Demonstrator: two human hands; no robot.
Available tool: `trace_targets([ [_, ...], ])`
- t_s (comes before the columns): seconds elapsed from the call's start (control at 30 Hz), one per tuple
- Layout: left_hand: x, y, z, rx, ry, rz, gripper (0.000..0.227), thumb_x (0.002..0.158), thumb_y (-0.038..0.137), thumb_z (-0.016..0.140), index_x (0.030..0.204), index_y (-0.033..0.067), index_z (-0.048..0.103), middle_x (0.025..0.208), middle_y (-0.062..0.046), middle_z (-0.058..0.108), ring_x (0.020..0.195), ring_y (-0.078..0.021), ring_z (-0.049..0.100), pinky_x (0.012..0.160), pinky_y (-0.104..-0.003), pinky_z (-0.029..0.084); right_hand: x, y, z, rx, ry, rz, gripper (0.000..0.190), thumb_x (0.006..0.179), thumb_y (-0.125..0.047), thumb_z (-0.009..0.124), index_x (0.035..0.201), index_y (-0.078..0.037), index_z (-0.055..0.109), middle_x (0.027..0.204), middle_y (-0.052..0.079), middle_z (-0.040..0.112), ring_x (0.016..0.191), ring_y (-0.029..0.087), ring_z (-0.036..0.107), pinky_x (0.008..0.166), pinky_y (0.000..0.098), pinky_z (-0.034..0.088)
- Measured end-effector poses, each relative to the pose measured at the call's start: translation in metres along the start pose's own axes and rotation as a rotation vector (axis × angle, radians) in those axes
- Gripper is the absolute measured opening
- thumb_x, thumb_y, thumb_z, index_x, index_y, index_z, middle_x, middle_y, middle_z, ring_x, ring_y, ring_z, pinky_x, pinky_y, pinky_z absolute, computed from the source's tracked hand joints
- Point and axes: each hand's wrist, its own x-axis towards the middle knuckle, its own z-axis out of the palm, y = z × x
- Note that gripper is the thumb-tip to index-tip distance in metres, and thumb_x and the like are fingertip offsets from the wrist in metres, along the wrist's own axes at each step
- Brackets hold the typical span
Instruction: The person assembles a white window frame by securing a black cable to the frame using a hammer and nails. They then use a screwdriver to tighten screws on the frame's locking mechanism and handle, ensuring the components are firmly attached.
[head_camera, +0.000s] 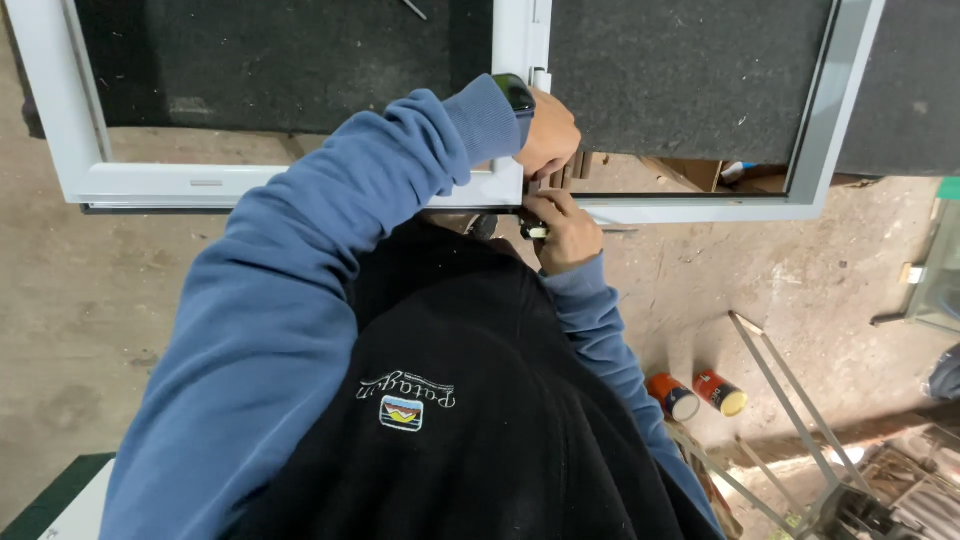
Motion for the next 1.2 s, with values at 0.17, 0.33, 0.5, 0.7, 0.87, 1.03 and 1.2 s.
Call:
trace_targets([
  [0.17, -0.002, 0.001, 0.0, -0.05, 0.014, -0.011, 0.01, 0.076, 0.009, 0.078, 0.079, 0.0168, 0.084, 0.085, -0.005, 0.079, 0.085, -0.0245, 0.074, 0.073, -0.044, 0.06, -0.005, -0.005, 0.002, -0.053, 0.045, -0.029, 0.028, 0.079, -0.006, 0.075, 0.106, -0.013, 0.074, 0.111, 0.003, 0.07, 0.082, 0.03, 0.067, 0.069, 0.0412, 0.055],
  [0.33, -0.008, 0.006, -0.01, -0.052, -0.042, -0.014, 0.007, 0.075, 0.011, 0.082, 0.08, 0.0157, 0.084, 0.086, -0.005, 0.079, 0.087, -0.0242, 0.073, 0.073, -0.045, 0.059, -0.033, 0.0, -0.015, -0.064, -0.007, 0.023, 0.013, 0.087, -0.012, 0.078, 0.098, -0.012, 0.074, 0.096, 0.005, 0.072, 0.075, 0.032, 0.068, 0.063, 0.0411, 0.053],
  [0.5, -0.001, -0.001, -0.002, 0.005, 0.164, -0.074, 0.017, 0.094, 0.013, 0.07, 0.081, 0.0154, 0.081, 0.087, -0.011, 0.076, 0.081, -0.0285, 0.076, 0.072, -0.042, 0.06, -0.073, 0.072, -0.048, 0.306, -0.059, 0.237, 0.041, 0.093, -0.047, 0.077, 0.093, -0.007, 0.065, 0.079, 0.005, 0.071, 0.07, 0.013, 0.07, 0.061, 0.0295, 0.057],
  [0.7, -0.091, 0.072, -0.004, -0.138, 0.92, -0.202, 0.01, 0.091, 0.015, 0.074, 0.095, 0.0061, 0.076, 0.089, -0.011, 0.072, 0.079, -0.0273, 0.07, 0.071, -0.039, 0.055, -0.012, 0.079, -0.123, 1.49, 0.133, 0.113, 0.061, 0.099, -0.075, 0.05, 0.1, -0.014, 0.046, 0.071, 0.002, 0.044, 0.051, 0.009, 0.04, 0.048, 0.0262, 0.039],
  [0.87, -0.103, 0.163, 0.089, -0.685, 0.948, -0.413, 0.013, 0.09, 0.019, 0.081, 0.1, 0.0105, 0.077, 0.095, -0.009, 0.073, 0.086, -0.0283, 0.072, 0.076, -0.037, 0.056, 0.085, 0.096, -0.108, 1.533, 0.075, -0.162, 0.05, 0.106, -0.065, 0.041, 0.093, -0.017, 0.042, 0.063, 0.001, 0.041, 0.038, 0.007, 0.037, 0.034, 0.028, 0.033],
  [1.03, -0.085, 0.195, 0.123, -0.227, 1.279, -0.687, 0.018, 0.09, 0.012, 0.081, 0.106, 0.0077, 0.075, 0.11, -0.005, 0.07, 0.11, -0.0298, 0.067, 0.095, -0.043, 0.053, 0.148, 0.076, -0.069, 1.505, 0.026, -0.204, 0.041, 0.107, -0.053, 0.051, 0.097, -0.015, 0.038, 0.075, 0.004, 0.032, 0.044, 0.012, 0.026, 0.038, 0.0321, 0.029],
  [1.2, -0.08, 0.165, 0.101, 0.068, 1.287, -0.835, 0.068, 0.092, 0.033, 0.085, 0.145, 0.0036, 0.054, 0.158, -0.019, 0.04, 0.152, -0.0391, 0.032, 0.125, -0.064, 0.022, 0.174, 0.075, -0.033, 1.928, -0.098, 0.04, 0.058, 0.102, -0.067, 0.044, 0.102, -0.009, 0.046, 0.068, 0.005, 0.038, 0.046, 0.015, 0.026, 0.04, 0.0308, 0.018],
])
